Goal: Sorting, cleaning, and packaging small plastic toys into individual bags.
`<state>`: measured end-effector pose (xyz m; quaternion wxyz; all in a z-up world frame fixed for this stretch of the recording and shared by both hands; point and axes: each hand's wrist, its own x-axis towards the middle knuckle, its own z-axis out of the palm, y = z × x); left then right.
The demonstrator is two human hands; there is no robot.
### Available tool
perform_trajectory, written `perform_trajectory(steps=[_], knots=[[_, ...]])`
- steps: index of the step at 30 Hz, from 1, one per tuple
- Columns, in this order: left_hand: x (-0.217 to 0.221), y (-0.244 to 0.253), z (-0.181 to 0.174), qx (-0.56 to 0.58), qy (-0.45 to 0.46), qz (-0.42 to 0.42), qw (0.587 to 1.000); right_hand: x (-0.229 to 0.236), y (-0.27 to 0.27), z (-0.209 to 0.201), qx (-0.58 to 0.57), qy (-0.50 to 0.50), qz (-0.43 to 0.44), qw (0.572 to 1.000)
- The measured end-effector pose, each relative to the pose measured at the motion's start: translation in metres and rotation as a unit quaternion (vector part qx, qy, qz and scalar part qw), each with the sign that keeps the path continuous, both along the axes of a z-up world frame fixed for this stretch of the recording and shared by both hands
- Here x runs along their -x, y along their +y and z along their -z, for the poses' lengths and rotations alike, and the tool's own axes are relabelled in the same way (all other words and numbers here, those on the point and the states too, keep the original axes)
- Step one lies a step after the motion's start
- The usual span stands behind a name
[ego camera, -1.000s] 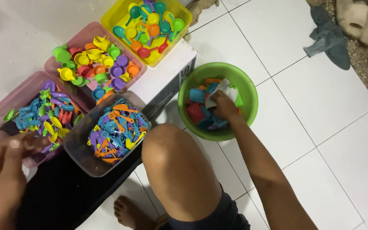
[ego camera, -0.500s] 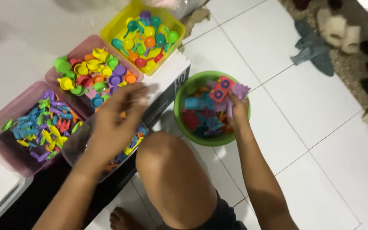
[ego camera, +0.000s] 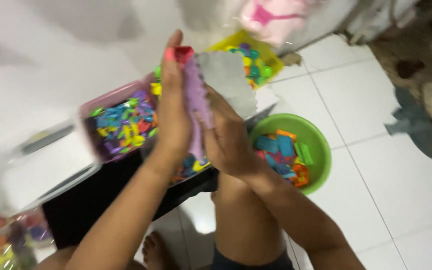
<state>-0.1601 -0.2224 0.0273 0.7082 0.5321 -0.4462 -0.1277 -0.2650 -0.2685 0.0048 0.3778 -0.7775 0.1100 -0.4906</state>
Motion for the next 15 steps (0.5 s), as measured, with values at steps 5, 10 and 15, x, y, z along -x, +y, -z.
perform_trajectory(steps=[5,10,15], knots=[[-0.075,0.067,0.019,0.12,0.244,0.058,0.961,-0.057,0.021,-0.018,0.147,-0.021,-0.266,0.952],[-0.105,0.104,0.045,0.128,0.454,0.014,0.882,-0.126,0.049,0.002,0.213,-0.026,-0.276,0.937],[-0.11,0.128,0.029,0.185,0.421,-0.016,0.888,-0.17,0.058,0.006,0.37,-0.033,-0.245,0.895]])
